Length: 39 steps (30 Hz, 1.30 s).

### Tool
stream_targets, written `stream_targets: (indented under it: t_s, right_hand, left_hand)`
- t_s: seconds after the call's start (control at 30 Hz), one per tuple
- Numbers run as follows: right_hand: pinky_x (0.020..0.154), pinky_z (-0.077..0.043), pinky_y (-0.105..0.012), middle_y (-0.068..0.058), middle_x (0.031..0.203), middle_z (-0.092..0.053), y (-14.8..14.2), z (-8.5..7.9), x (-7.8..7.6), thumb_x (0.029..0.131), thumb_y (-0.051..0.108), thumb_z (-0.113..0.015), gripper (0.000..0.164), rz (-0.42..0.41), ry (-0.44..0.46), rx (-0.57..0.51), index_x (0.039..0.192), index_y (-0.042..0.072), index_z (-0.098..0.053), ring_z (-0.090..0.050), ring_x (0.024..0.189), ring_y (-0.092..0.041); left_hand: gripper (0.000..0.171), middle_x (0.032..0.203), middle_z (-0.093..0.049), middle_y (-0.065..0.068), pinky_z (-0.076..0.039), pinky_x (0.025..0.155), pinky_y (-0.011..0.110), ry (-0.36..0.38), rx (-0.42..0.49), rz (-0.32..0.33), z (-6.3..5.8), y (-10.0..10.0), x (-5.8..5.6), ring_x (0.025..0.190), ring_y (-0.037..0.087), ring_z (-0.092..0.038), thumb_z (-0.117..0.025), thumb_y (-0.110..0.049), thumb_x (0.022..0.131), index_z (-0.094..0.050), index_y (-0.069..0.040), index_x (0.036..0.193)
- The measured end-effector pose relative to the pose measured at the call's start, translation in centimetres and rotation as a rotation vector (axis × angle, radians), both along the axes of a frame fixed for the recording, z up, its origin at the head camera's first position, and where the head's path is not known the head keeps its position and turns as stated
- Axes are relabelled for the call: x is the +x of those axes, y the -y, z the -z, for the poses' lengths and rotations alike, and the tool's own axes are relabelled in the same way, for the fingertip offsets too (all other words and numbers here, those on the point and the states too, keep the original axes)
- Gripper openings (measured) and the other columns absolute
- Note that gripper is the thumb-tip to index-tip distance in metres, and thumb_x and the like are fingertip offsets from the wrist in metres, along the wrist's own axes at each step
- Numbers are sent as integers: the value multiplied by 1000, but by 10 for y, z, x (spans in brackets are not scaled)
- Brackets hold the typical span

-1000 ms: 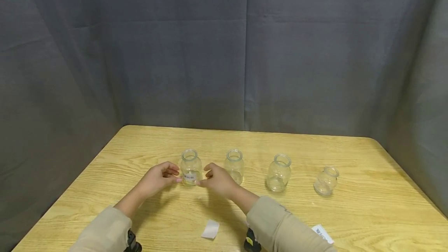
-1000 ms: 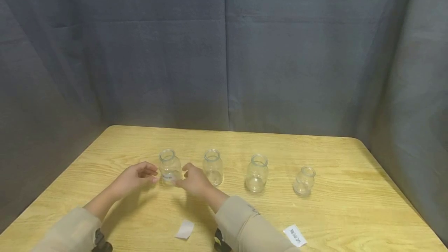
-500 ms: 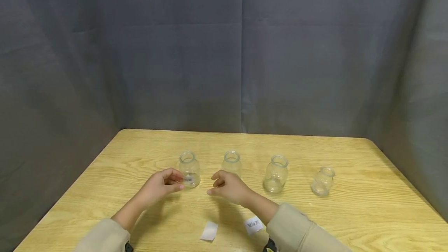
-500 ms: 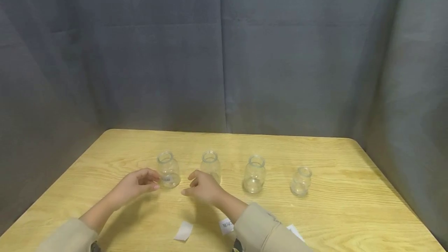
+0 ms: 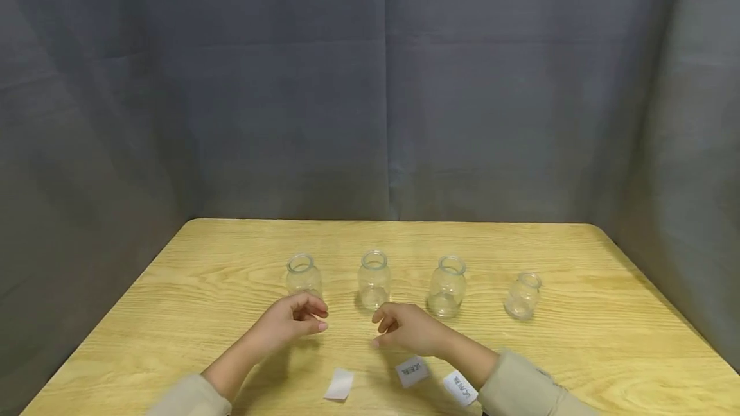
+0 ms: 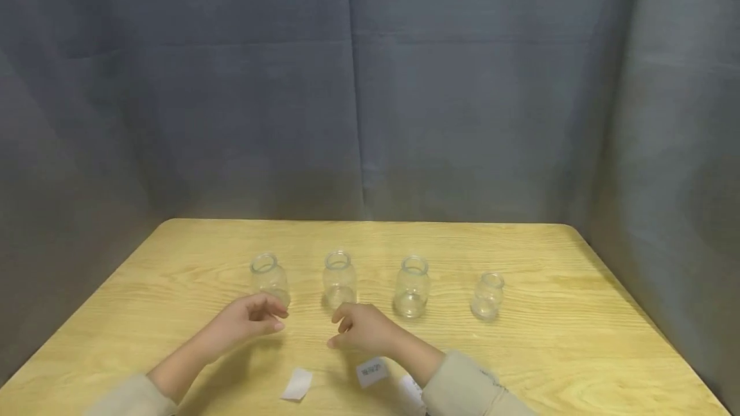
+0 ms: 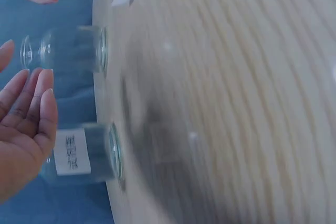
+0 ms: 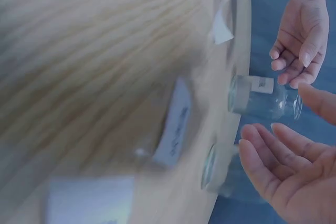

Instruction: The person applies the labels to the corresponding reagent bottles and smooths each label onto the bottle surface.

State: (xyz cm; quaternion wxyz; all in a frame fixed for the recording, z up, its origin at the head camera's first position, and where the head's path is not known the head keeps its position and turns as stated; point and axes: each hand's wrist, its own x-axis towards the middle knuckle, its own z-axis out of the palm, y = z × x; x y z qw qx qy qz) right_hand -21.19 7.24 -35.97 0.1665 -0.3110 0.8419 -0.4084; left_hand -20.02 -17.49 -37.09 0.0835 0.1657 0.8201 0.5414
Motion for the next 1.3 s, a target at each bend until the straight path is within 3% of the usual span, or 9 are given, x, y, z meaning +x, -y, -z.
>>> stream_targets:
  t_s: [0.33,0.57,0.73,1.0,1.3]
  right_hand:
    - [74,-44,-40,-10,93,-54,-34,9,6,77,16,-64,40,-25,33,54,107,-5,-50,-51,86,-21]
    - [73,-45,-37,-8,90,-55,-48,13,8,74,13,-66,41,-79,-3,90,106,-6,-50,-51,83,-19]
    - [72,-47,-34,-9,91,-55,-48,17,6,72,9,-67,40,-110,1,104,107,-3,-52,-54,83,-22]
    - [71,-46,-28,-5,88,-56,-44,27,4,64,8,-72,45,-77,-32,130,103,-3,-54,-52,80,-16]
    - [66,-43,-20,2,79,-54,-40,35,6,64,4,-71,29,-70,-76,149,89,-1,-58,-48,72,-8]
  left_hand:
    - [33,96,-53,8,-43,71,31,59,-9,114,9,-28,3,85,19,-49,-61,-20,80,-53,4,102]
    - [30,97,-54,10,-44,68,31,106,-29,192,15,-47,5,80,17,-51,-62,-16,79,-53,1,101]
    - [28,98,-53,9,-45,69,33,137,-60,215,17,-56,4,81,18,-51,-62,-15,78,-53,0,101]
    - [27,93,-54,5,-44,76,37,172,-94,243,24,-69,2,87,19,-52,-64,-15,77,-54,-2,98]
    - [29,93,-56,3,-42,80,37,184,-137,272,21,-77,3,86,17,-52,-65,-14,75,-54,-3,99]
